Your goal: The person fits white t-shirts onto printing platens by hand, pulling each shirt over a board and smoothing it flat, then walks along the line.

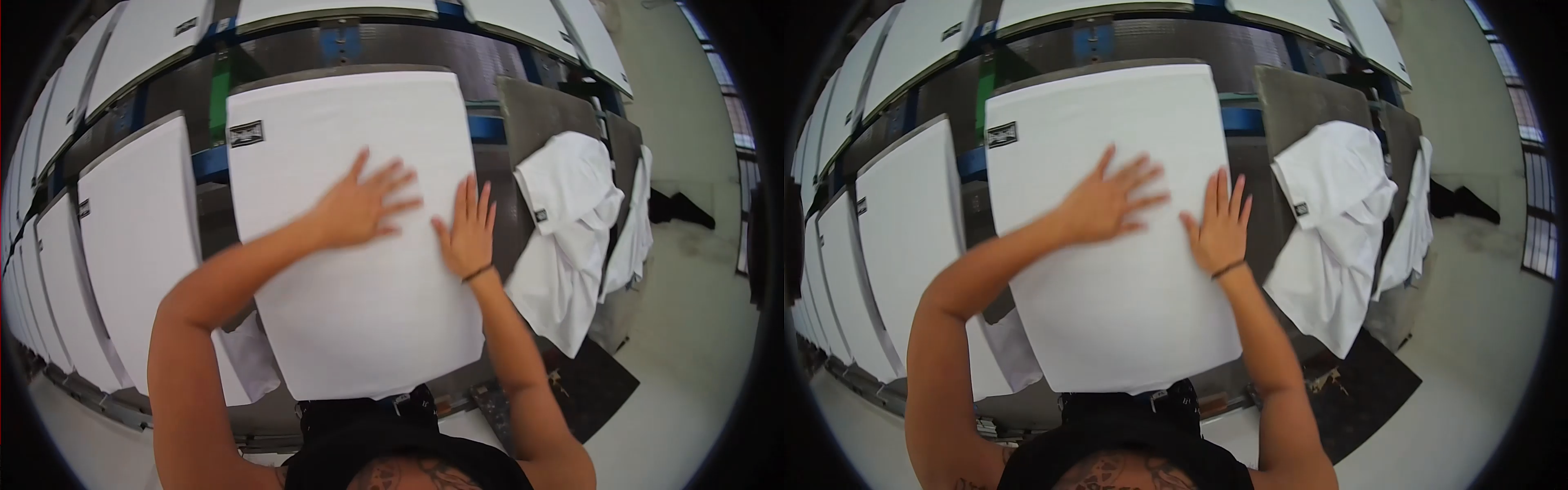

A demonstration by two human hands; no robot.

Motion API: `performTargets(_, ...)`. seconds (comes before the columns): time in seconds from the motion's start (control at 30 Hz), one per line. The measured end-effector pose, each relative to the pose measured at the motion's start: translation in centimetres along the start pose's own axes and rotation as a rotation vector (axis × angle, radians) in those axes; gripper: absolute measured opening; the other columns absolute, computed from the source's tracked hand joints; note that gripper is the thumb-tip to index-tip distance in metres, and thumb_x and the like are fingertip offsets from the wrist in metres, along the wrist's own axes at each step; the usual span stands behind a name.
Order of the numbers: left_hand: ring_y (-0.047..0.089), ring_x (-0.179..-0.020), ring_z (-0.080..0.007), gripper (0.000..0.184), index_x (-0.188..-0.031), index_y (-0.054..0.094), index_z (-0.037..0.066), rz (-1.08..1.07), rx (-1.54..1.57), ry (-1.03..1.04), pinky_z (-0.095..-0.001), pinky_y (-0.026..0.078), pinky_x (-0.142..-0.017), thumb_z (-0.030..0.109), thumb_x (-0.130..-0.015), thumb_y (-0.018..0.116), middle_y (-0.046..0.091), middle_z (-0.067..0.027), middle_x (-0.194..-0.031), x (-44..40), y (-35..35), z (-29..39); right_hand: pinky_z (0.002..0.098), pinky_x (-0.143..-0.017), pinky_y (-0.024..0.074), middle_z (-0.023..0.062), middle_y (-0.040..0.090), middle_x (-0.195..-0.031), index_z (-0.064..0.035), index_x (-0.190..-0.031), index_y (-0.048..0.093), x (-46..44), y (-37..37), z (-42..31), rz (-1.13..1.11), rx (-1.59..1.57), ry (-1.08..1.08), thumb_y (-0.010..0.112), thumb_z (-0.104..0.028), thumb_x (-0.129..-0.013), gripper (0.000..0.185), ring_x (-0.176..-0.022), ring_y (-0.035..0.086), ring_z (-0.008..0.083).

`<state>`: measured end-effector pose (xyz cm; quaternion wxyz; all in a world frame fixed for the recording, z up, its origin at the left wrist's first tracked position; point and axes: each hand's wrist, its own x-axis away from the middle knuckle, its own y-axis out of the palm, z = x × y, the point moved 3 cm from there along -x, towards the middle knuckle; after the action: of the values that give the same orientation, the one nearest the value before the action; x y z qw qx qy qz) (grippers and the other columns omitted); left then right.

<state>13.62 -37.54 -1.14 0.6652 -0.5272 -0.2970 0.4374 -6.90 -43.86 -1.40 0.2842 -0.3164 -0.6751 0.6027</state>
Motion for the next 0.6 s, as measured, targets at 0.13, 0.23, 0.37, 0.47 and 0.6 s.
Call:
performTargets(0.13,0.020,-0.138,-0.0287,0.053,-0.139,0.036,0.021,0.346,-0.175,-0.346,-0.0607,0.009,-0.107,0.042,-0.090,0.045,0.027,-0.0096,-0.147,-10.1,0.5,-7.6,0.0580,-0.106,0.0127,0.0196,0.015,-0.149,0.0047,-0.141,0.019,14.9,-1.1,-0.1,-0.174,-0.030,0.217,0.044,-0.051,-0.087,0.082,-0.136,0.010,0.0453)
performTargets(0.23,0.021,-0.136,-0.0330,0.064,-0.138,0.034,0.008,0.181,-0.012,-0.117,-0.0618,0.009,-0.107,0.043,-0.086,0.050,0.028,-0.0180,-0.145,-12.4,2.3,1.8,0.0585,-0.106,0.0126,0.0217,0.013,-0.149,0.0038,-0.141,0.018,24.4,-1.3,-0.4,-0.190,-0.127,0.391,0.046,-0.049,-0.087,0.081,-0.136,0.008,0.0464)
performTargets(0.37,0.016,-0.138,-0.0304,0.075,-0.140,0.031,0.010,-0.197,0.149,0.425,-0.0577,0.011,-0.109,0.054,-0.082,0.051,0.025,-0.0123,-0.148,-0.1,5.6,22.0,0.0546,-0.107,0.0132,0.0233,0.009,-0.149,-0.0001,-0.143,0.014,29.9,-1.0,-0.3,-0.194,-0.229,0.486,0.047,-0.045,-0.090,0.077,-0.136,0.008,0.0466)
performTargets(0.47,0.011,-0.140,-0.0288,0.070,-0.141,0.032,0.023,-0.228,0.273,0.223,-0.0600,0.006,-0.109,0.055,-0.082,0.051,0.025,-0.0051,-0.148,3.1,4.2,17.1,0.0529,-0.108,0.0142,0.0244,0.012,-0.148,0.0004,-0.143,0.015,30.0,-1.0,0.1,-0.129,-0.293,0.450,0.049,-0.042,-0.089,0.077,-0.135,0.010,0.0476)
performTargets(0.6,0.021,-0.136,-0.0312,0.052,-0.137,0.039,0.017,0.171,-0.135,-0.465,-0.0574,0.017,-0.106,0.027,-0.088,0.053,0.032,-0.0142,-0.143,3.4,-2.9,-1.4,0.0523,-0.107,0.0188,0.0254,0.016,-0.146,0.0009,-0.142,0.018,30.5,-0.6,1.0,-0.029,-0.398,0.349,0.056,-0.036,-0.087,0.076,-0.133,0.013,0.0486)
